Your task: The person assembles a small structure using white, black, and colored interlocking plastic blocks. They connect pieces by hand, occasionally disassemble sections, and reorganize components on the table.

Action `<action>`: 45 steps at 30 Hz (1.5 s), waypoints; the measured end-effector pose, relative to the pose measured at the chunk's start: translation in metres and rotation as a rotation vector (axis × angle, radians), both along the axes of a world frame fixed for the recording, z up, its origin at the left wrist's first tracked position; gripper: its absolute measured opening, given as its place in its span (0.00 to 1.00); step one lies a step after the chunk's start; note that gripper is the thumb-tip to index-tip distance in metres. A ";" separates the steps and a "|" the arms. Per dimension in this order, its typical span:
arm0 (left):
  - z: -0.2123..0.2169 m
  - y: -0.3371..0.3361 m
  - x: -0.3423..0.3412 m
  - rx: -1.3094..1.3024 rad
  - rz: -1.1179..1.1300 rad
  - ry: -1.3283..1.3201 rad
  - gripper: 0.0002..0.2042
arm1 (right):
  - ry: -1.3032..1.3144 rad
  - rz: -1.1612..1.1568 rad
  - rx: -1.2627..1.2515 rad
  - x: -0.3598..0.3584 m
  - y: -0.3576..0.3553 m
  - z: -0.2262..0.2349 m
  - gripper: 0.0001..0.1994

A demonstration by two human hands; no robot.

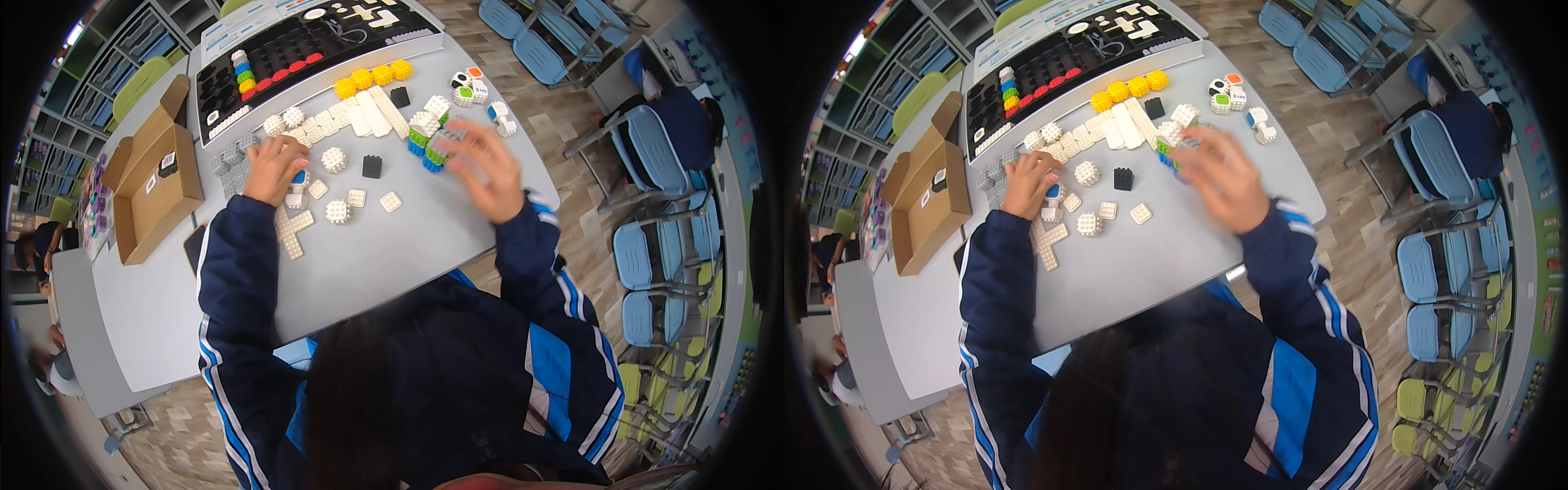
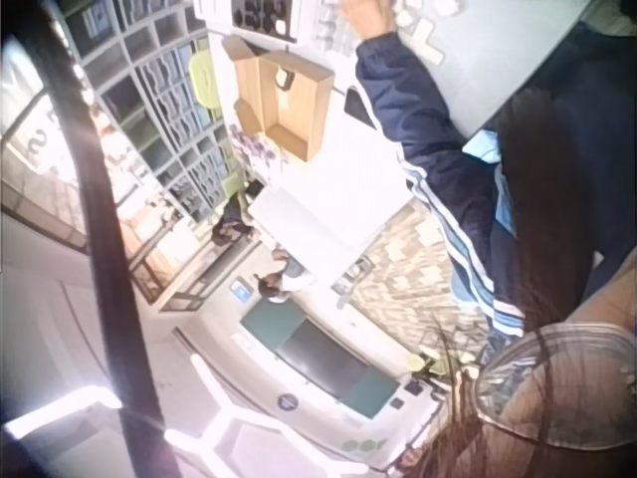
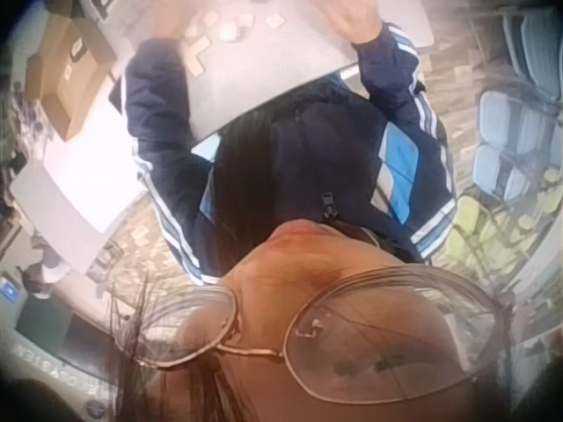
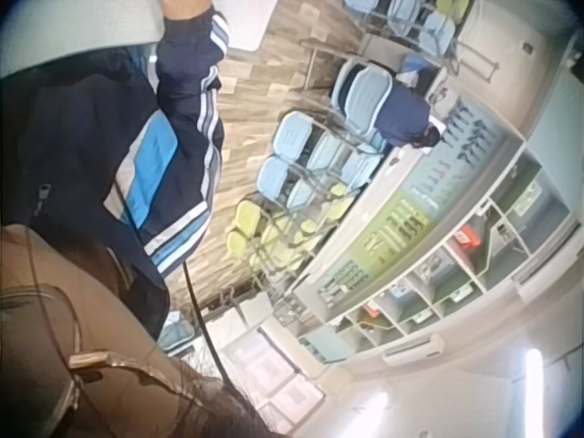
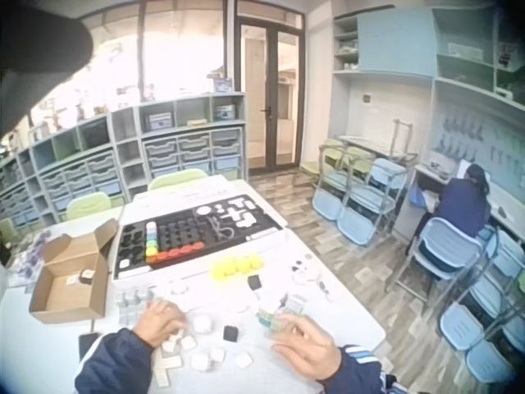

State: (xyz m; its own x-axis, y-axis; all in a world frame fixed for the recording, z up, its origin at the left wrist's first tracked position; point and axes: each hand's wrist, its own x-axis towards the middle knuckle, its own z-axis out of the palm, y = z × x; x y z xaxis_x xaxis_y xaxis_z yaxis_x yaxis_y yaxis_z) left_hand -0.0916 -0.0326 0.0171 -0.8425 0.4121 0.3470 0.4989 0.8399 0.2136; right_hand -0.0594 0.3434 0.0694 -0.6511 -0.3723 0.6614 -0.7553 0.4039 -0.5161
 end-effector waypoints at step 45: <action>0.064 0.114 0.167 1.047 0.092 -0.993 0.15 | -0.646 0.420 -0.132 0.061 -0.091 -0.016 0.14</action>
State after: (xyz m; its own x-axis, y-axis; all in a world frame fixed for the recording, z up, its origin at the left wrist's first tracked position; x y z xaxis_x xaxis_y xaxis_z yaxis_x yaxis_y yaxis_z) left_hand 0.0754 0.0818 0.0806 -0.9194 0.2725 -0.2836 -0.2650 0.1036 0.9587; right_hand 0.0018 0.2525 0.0530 -0.7439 -0.6175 0.2555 -0.3650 0.0553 -0.9294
